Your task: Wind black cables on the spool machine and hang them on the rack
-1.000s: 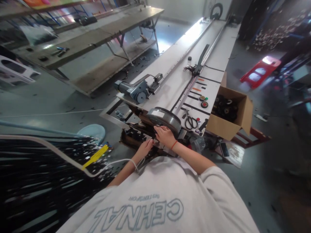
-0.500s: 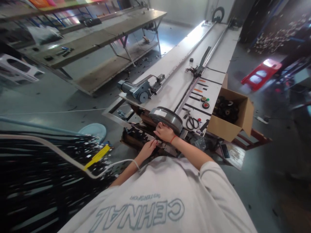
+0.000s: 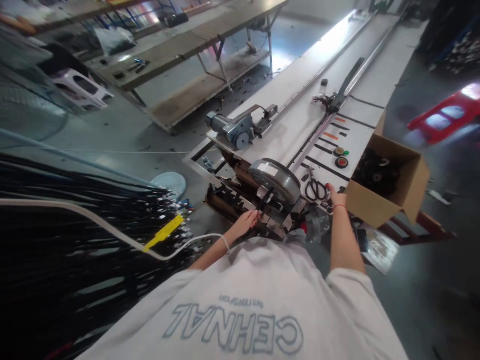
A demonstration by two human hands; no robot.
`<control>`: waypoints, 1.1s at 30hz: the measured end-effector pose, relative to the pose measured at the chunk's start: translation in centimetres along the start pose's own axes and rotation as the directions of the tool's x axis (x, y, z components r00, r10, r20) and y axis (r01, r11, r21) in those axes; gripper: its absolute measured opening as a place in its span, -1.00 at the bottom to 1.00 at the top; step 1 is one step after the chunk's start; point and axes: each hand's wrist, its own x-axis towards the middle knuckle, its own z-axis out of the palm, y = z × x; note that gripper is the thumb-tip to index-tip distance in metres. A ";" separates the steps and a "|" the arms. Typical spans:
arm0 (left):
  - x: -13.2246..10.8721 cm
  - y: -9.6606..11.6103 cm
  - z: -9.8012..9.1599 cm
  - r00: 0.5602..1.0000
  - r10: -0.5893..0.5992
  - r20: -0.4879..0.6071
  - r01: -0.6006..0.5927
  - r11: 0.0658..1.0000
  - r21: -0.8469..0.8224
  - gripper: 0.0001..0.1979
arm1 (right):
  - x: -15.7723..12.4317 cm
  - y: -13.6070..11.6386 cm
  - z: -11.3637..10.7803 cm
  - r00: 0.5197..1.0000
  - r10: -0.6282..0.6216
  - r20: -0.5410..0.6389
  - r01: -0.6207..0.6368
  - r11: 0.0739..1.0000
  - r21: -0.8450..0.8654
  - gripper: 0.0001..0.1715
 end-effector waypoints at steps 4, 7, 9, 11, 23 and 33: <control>-0.1 -0.1 -0.1 1.000 0.009 -0.006 -0.009 1.000 0.006 -0.43 | 1.6 3.4 1.8 0.983 0.179 -0.036 -0.180 0.982 -0.050 -0.30; -0.2 0.0 0.0 1.000 0.010 0.001 -0.010 1.000 0.015 -0.44 | 3.3 5.3 2.6 0.952 0.304 -0.049 -0.306 0.951 -0.044 -0.16; -0.2 0.2 -0.1 1.000 0.008 -0.021 -0.007 0.999 0.039 -0.46 | 4.3 5.7 2.9 0.943 0.332 -0.021 -0.332 0.943 -0.027 -0.13; -0.3 0.6 -0.3 0.997 0.033 -0.071 -0.024 0.992 0.122 -0.51 | 4.5 5.5 3.0 0.941 0.337 -0.037 -0.338 0.940 -0.031 -0.10; -3.5 -2.7 -2.4 0.999 0.015 -0.051 0.008 0.905 0.425 -0.61 | 2.0 3.3 2.8 0.942 0.294 -0.162 -0.317 0.938 -0.140 -0.12; -1.2 0.3 -1.8 0.986 0.131 -0.103 -0.075 0.898 0.433 -0.69 | 2.6 3.8 3.0 0.945 0.296 -0.141 -0.316 0.938 -0.145 -0.09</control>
